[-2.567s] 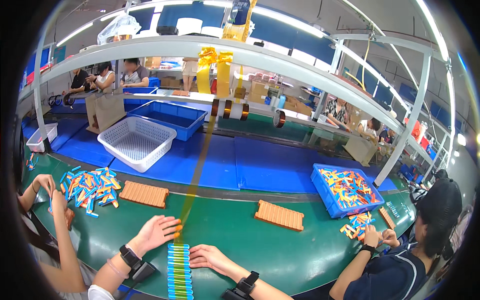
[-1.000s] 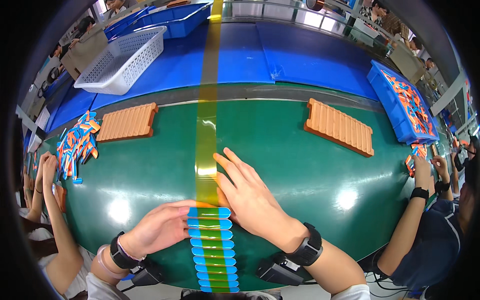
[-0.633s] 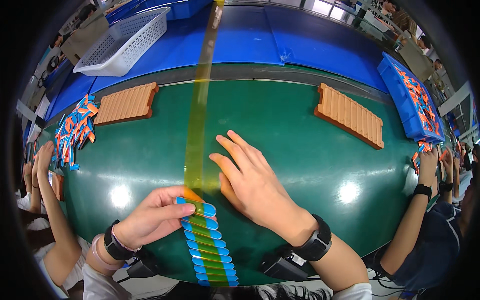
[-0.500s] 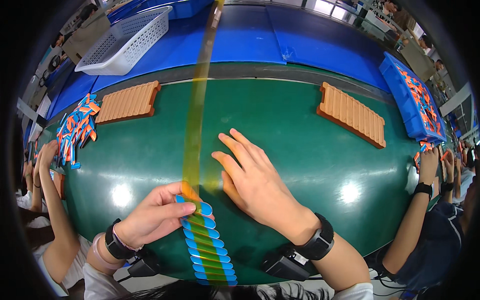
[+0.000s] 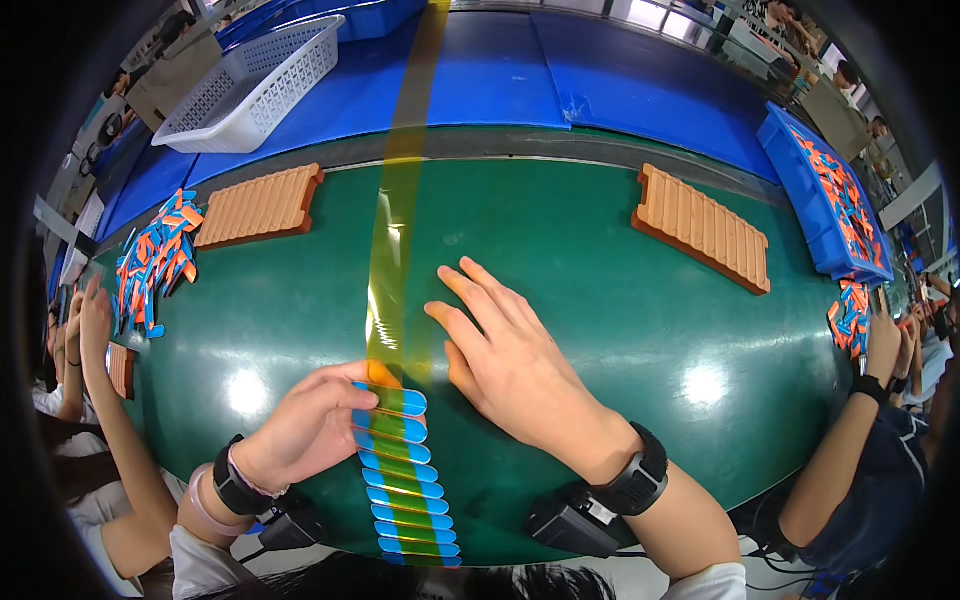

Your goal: Assembling small blue and green components onto a strip at a factory workstation.

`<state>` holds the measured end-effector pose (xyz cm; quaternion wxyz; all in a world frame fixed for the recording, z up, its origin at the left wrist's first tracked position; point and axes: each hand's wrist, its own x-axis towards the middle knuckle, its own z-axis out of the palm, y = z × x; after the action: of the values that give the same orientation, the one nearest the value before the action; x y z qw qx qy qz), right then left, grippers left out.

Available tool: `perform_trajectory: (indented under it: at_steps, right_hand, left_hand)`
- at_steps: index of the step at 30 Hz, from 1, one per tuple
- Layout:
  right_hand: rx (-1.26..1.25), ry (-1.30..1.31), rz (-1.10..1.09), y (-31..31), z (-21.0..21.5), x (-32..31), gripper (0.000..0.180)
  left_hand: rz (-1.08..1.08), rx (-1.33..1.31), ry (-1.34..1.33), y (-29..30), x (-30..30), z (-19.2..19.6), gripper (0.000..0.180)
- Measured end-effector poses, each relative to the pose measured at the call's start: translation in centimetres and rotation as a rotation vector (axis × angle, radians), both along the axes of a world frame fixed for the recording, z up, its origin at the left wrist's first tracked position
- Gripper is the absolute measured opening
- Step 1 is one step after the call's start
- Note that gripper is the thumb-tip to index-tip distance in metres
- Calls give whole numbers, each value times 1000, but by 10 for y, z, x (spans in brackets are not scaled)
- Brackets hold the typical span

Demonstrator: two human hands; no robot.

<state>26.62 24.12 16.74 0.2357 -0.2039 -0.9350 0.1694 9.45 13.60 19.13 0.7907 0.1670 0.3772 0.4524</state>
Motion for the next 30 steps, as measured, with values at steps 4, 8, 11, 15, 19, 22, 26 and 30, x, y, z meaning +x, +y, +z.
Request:
perform_trajectory:
  at_steps: [4, 8, 11, 15, 19, 22, 26, 30]
  right_hand:
    - [11, 5, 2, 0, 0, 0, 31]
    - [17, 46, 24, 1, 0, 1, 26]
    - [8, 215, 16, 2, 3, 1, 24]
    - [8, 362, 14, 1, 7, -1, 27]
    - [30, 426, 13, 3, 9, 0, 29]
    - [36, 367, -38, 2, 10, 1, 28]
    - [37, 312, -19, 1, 9, 0, 28]
    - [29, 255, -36, 3, 6, 1, 28]
  left_hand:
    - [42, -16, 56, 0, 3, -1, 30]
    - [26, -6, 53, 1, 3, -2, 31]
    - [34, -18, -1, 2, 2, -3, 35]
    - [98, -3, 37, 2, 6, -3, 43]
    - [140, -8, -17, 3, 6, 1, 44]
    - [134, -9, 19, 3, 7, 3, 45]
    - [112, 10, 17, 3, 5, -1, 45]
    - [79, -16, 35, 4, 6, -1, 46]
